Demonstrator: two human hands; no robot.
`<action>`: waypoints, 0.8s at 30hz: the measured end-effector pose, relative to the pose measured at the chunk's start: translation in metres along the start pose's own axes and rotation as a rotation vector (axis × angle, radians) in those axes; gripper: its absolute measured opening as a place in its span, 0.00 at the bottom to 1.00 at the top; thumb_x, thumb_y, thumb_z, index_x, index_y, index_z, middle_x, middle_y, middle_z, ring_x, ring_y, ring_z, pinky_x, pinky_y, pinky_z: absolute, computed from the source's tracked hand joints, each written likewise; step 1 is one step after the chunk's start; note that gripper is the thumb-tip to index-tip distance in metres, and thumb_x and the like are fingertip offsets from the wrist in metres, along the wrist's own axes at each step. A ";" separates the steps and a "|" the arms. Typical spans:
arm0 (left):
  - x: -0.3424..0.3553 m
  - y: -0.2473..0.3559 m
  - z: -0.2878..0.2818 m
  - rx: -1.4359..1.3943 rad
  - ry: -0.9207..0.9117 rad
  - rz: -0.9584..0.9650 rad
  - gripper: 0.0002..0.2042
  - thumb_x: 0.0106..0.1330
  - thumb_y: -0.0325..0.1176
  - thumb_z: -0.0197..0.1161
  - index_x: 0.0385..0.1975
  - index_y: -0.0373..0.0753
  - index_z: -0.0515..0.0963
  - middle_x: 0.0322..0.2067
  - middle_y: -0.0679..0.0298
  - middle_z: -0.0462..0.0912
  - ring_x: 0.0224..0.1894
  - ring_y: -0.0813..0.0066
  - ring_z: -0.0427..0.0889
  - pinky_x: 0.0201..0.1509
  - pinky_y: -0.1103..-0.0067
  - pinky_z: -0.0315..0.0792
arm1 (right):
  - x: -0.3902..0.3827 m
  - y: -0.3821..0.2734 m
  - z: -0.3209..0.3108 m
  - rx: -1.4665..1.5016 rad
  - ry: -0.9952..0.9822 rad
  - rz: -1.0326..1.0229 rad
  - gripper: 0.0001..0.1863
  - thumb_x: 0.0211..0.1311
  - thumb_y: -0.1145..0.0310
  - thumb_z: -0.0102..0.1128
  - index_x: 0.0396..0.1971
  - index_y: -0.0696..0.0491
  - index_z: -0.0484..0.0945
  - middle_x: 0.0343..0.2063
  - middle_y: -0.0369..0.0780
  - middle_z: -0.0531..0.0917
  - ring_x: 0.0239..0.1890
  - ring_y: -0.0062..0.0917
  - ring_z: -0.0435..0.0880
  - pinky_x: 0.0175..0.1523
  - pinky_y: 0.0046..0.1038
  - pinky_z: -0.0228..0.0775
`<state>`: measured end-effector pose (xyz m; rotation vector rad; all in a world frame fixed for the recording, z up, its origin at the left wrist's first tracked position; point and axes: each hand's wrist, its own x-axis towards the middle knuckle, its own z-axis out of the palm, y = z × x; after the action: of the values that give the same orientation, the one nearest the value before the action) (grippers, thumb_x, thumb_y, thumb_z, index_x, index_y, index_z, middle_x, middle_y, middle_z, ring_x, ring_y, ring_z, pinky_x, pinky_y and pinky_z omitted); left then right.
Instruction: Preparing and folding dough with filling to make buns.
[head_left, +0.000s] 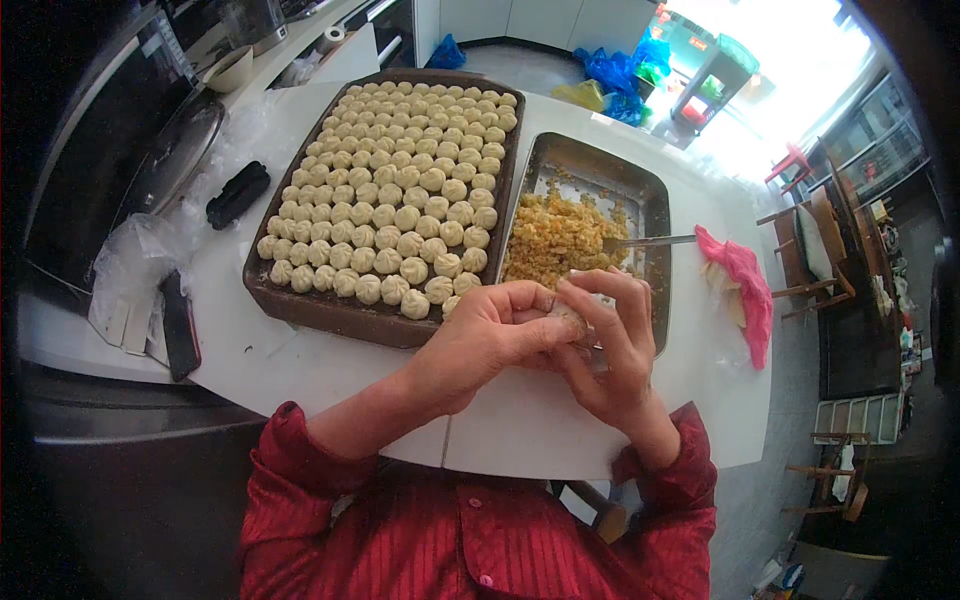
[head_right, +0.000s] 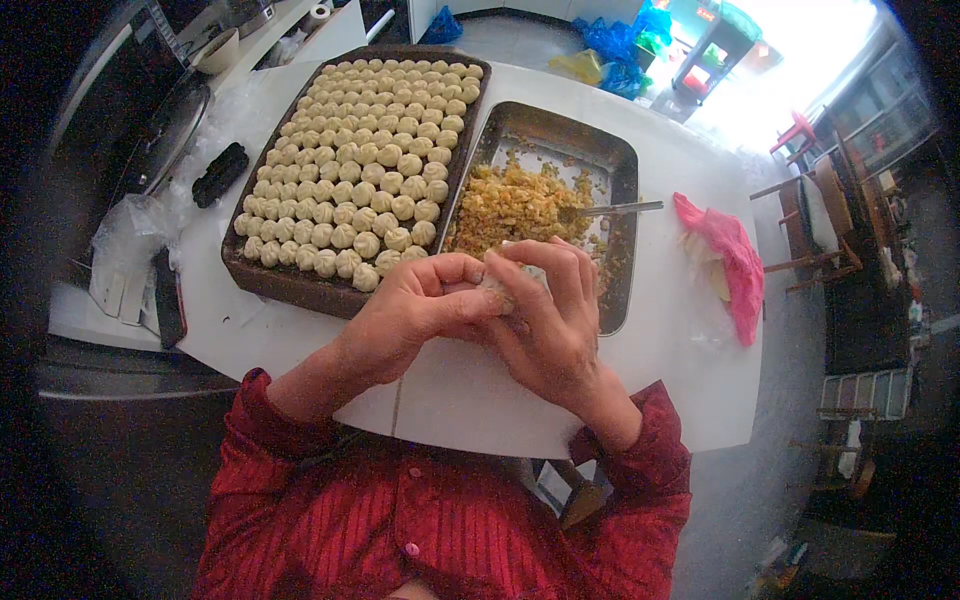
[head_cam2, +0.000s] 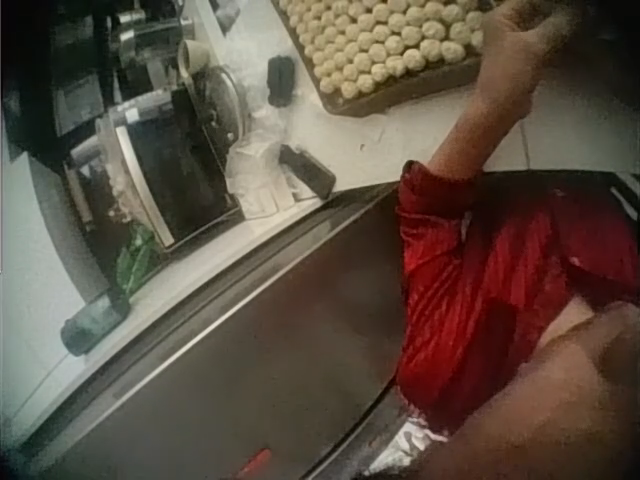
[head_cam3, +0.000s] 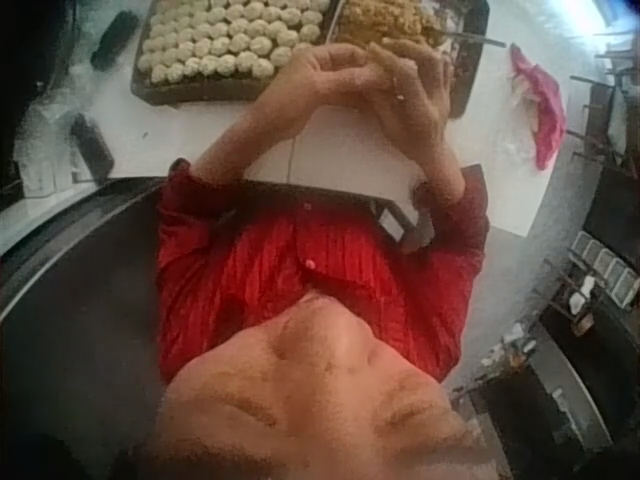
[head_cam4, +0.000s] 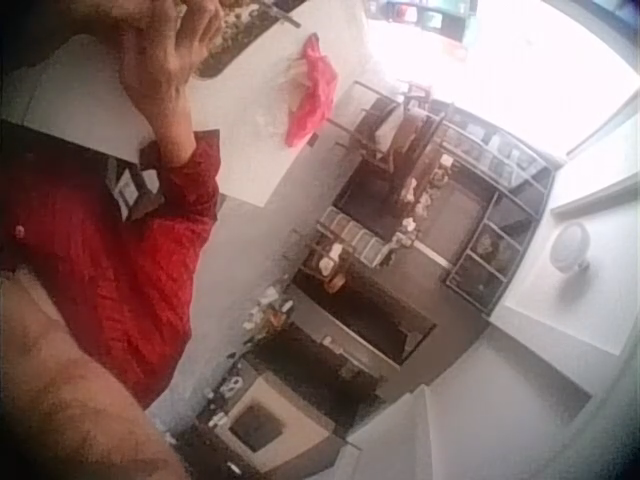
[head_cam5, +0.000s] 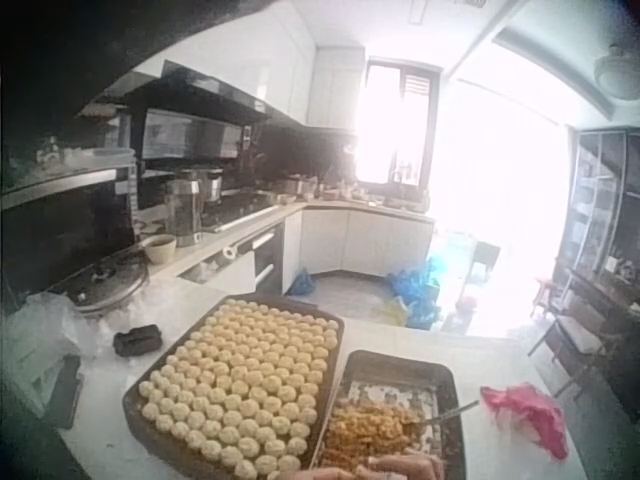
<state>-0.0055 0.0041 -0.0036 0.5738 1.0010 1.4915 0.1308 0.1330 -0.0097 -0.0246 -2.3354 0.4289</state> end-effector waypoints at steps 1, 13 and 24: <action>-0.001 0.002 0.001 -0.019 0.005 0.002 0.12 0.68 0.33 0.64 0.45 0.32 0.77 0.38 0.63 0.83 0.39 0.79 0.83 0.47 0.80 0.79 | 0.002 -0.003 -0.001 0.033 0.003 0.048 0.27 0.44 0.73 0.72 0.50 0.54 0.79 0.47 0.45 0.77 0.50 0.42 0.76 0.59 0.46 0.65; 0.003 -0.006 0.000 -0.117 -0.067 -0.035 0.10 0.69 0.36 0.62 0.43 0.35 0.78 0.37 0.66 0.82 0.38 0.82 0.82 0.45 0.81 0.78 | -0.005 -0.006 -0.001 0.001 -0.033 0.038 0.32 0.46 0.73 0.71 0.56 0.60 0.74 0.48 0.48 0.77 0.50 0.43 0.76 0.60 0.46 0.65; 0.000 -0.005 -0.002 -0.208 0.004 -0.045 0.10 0.71 0.37 0.60 0.42 0.36 0.78 0.36 0.68 0.81 0.38 0.83 0.81 0.46 0.82 0.78 | 0.000 -0.003 0.002 0.011 0.003 0.107 0.27 0.45 0.75 0.70 0.50 0.60 0.78 0.47 0.48 0.77 0.48 0.44 0.76 0.56 0.42 0.67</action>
<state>-0.0042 0.0036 -0.0085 0.3968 0.8433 1.5347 0.1297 0.1296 -0.0105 -0.1451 -2.3355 0.4944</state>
